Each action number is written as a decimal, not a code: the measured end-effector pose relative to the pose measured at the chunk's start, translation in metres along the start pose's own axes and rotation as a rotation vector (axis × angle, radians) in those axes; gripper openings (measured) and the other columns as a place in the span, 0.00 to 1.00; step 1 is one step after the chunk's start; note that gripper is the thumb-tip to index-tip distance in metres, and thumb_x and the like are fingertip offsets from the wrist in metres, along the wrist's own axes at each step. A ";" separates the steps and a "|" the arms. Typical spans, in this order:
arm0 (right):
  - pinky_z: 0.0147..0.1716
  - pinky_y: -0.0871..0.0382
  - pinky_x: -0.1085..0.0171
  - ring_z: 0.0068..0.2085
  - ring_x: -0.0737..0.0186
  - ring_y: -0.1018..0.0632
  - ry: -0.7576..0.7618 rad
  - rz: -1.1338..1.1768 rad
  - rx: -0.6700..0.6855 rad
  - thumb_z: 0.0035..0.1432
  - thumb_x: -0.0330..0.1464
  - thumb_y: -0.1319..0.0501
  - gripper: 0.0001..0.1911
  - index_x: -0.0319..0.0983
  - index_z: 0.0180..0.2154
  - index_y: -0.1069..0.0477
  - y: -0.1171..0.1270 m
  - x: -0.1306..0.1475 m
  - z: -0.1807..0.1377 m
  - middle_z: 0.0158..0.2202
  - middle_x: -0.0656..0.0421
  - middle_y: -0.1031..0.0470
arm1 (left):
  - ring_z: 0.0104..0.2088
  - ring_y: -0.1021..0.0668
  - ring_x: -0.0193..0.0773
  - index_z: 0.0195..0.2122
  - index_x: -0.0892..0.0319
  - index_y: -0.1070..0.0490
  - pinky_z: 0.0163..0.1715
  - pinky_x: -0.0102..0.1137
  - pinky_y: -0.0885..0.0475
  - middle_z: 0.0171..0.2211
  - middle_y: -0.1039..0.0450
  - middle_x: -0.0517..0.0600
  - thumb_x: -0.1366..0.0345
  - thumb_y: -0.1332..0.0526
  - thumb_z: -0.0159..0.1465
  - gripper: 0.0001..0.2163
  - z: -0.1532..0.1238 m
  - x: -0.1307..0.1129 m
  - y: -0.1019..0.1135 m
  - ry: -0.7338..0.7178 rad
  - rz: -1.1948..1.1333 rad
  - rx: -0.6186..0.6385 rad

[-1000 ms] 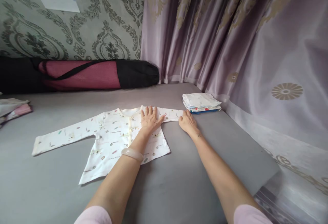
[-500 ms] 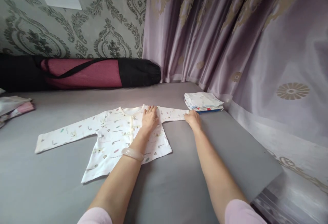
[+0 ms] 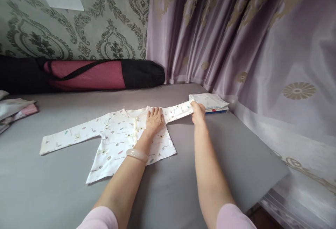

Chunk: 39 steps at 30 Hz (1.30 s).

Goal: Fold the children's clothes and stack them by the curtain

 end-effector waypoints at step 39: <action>0.25 0.27 0.65 0.24 0.64 0.24 -0.377 0.771 0.302 0.49 0.25 0.42 0.06 0.39 0.31 0.35 -0.111 0.047 -0.084 0.22 0.64 0.27 | 0.51 0.25 0.49 0.49 0.62 0.26 0.54 0.42 0.32 0.48 0.24 0.58 0.68 0.46 0.62 0.17 0.014 0.030 0.039 0.029 -0.462 0.085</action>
Point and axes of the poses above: each hand's wrist, its own z-axis towards the middle knuckle, its own y-axis out of the back of the hand, x = y × z, the point moved 6 cm from there along z, towards the middle knuckle
